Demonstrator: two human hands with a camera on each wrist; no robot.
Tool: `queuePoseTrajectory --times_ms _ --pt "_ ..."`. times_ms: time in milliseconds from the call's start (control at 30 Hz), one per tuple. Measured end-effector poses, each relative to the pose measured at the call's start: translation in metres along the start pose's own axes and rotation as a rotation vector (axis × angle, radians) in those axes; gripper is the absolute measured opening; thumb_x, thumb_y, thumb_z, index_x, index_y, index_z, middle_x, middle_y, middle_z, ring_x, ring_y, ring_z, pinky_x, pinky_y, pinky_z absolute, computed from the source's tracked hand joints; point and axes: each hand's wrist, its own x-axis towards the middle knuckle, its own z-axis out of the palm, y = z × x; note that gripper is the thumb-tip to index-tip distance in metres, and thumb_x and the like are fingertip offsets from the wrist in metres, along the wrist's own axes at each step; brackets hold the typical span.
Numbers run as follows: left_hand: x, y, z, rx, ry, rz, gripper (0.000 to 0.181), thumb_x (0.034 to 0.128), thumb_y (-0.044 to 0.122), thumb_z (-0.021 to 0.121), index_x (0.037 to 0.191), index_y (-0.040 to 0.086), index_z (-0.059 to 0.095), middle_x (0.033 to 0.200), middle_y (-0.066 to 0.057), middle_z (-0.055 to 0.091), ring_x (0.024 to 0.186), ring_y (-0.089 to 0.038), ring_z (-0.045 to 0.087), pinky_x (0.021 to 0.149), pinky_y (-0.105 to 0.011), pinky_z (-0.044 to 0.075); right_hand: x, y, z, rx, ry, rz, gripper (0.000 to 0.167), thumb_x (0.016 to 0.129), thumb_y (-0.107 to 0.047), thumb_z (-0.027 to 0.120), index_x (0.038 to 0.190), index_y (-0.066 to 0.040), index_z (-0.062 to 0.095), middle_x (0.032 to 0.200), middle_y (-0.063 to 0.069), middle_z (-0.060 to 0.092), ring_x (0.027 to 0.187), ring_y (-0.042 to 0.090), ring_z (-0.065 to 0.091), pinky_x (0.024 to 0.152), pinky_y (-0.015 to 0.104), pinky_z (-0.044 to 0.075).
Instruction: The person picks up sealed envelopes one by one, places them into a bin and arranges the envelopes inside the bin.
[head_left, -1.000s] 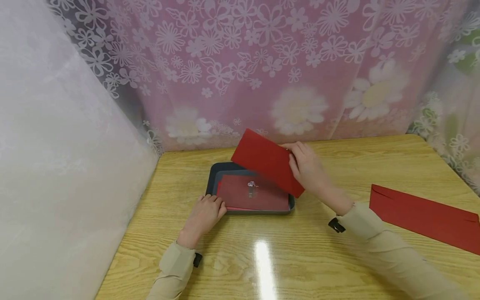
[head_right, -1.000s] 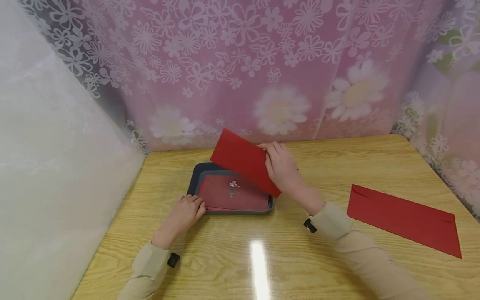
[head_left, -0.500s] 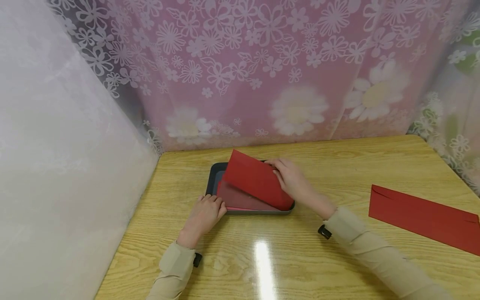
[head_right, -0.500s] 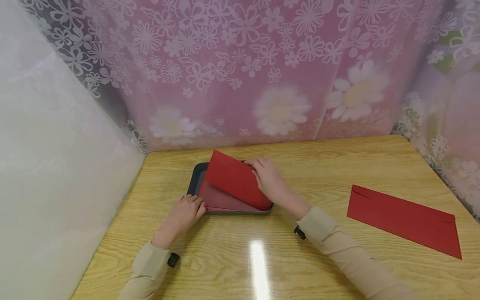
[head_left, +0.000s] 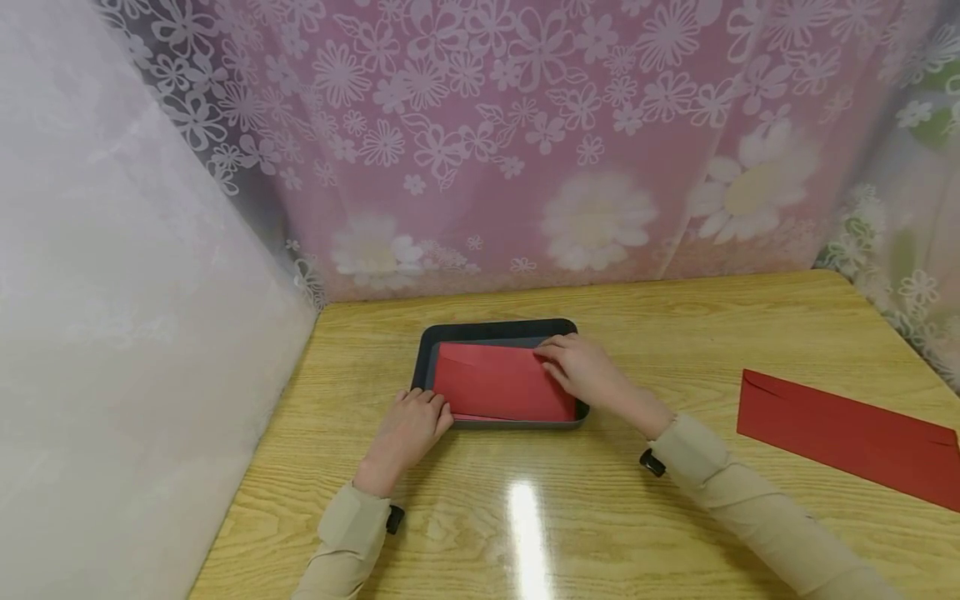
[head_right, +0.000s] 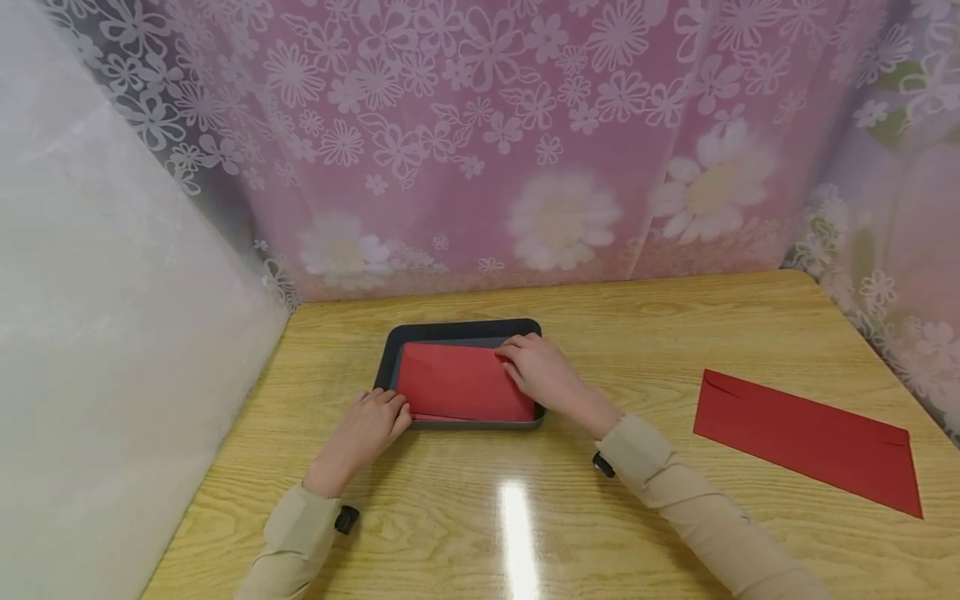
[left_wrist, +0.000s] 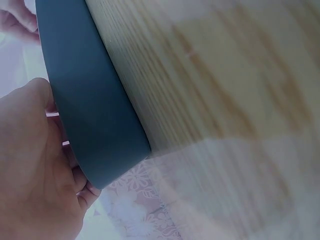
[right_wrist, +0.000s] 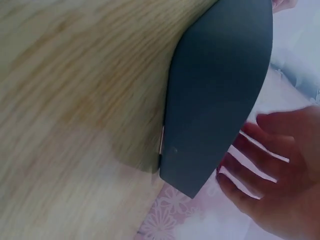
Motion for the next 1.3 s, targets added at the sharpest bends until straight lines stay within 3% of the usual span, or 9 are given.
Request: queuePoseTrajectory --times_ms 167,367,467,600,767,933,1100,1300 --pt "0.0 0.0 0.0 0.001 -0.008 -0.002 0.038 0.1039 0.021 0.055 0.067 0.018 0.047 0.065 0.003 0.043 0.064 -0.018 0.037 0.069 -0.032 0.03 -0.007 0.005 -0.004 0.036 0.032 -0.028 0.025 0.096 -0.012 0.069 0.12 -0.004 0.07 0.118 0.013 0.069 0.109 0.033 0.065 0.095 0.051 0.051" --pt "-0.001 0.0 0.0 0.006 0.0 0.004 0.039 0.1034 0.021 0.056 0.066 0.018 0.045 0.065 0.003 0.042 0.064 -0.018 0.037 0.069 -0.032 0.03 -0.016 0.01 -0.018 -0.021 0.237 -0.096 0.01 0.091 -0.013 0.075 0.1 -0.009 0.072 0.096 0.006 0.071 0.09 0.028 0.063 0.079 0.042 0.053" --pt "-0.001 0.0 0.0 0.007 0.007 0.006 0.04 0.1032 0.021 0.056 0.065 0.018 0.045 0.064 0.003 0.041 0.063 -0.017 0.035 0.068 -0.032 0.03 -0.02 0.014 -0.026 -0.051 0.325 -0.124 0.009 0.091 -0.015 0.076 0.096 -0.009 0.071 0.09 0.005 0.07 0.084 0.026 0.061 0.073 0.04 0.052" --pt "-0.001 0.0 0.0 0.002 0.002 0.002 0.04 0.1033 0.021 0.056 0.066 0.018 0.045 0.064 0.003 0.04 0.063 -0.017 0.034 0.069 -0.032 0.028 -0.028 0.02 -0.036 -0.06 0.387 -0.125 0.016 0.097 -0.024 0.069 0.096 -0.008 0.07 0.088 0.005 0.068 0.084 0.027 0.061 0.071 0.041 0.053" --pt "-0.001 0.0 -0.001 -0.001 -0.007 0.003 0.039 0.1034 0.02 0.056 0.066 0.018 0.045 0.065 0.003 0.041 0.064 -0.018 0.035 0.069 -0.032 0.028 -0.041 0.029 -0.048 -0.053 0.436 -0.093 0.019 0.099 -0.028 0.066 0.095 -0.009 0.07 0.089 0.005 0.069 0.086 0.029 0.063 0.069 0.044 0.054" --pt "-0.001 0.0 0.0 0.003 -0.007 0.006 0.04 0.1035 0.02 0.056 0.066 0.018 0.044 0.064 0.003 0.04 0.063 -0.017 0.033 0.069 -0.032 0.027 -0.055 0.04 -0.06 -0.064 0.449 -0.055 0.035 0.104 -0.039 0.054 0.097 -0.009 0.071 0.091 0.006 0.071 0.089 0.028 0.065 0.068 0.045 0.054" --pt "-0.001 0.0 0.0 0.001 -0.016 0.001 0.04 0.1038 0.021 0.055 0.066 0.018 0.043 0.064 0.004 0.039 0.063 -0.017 0.033 0.069 -0.031 0.027 -0.074 0.05 -0.074 -0.101 0.432 0.008 0.01 0.093 -0.018 0.074 0.098 -0.01 0.071 0.092 0.005 0.07 0.088 0.028 0.064 0.065 0.044 0.053" --pt "0.0 0.0 0.0 -0.005 -0.031 -0.012 0.039 0.1044 0.022 0.054 0.067 0.018 0.045 0.065 0.003 0.042 0.065 -0.017 0.036 0.07 -0.032 0.029 -0.102 0.069 -0.087 -0.16 0.423 0.103 0.021 0.08 -0.007 0.082 0.097 -0.01 0.07 0.092 0.008 0.071 0.089 0.033 0.064 0.064 0.047 0.052"
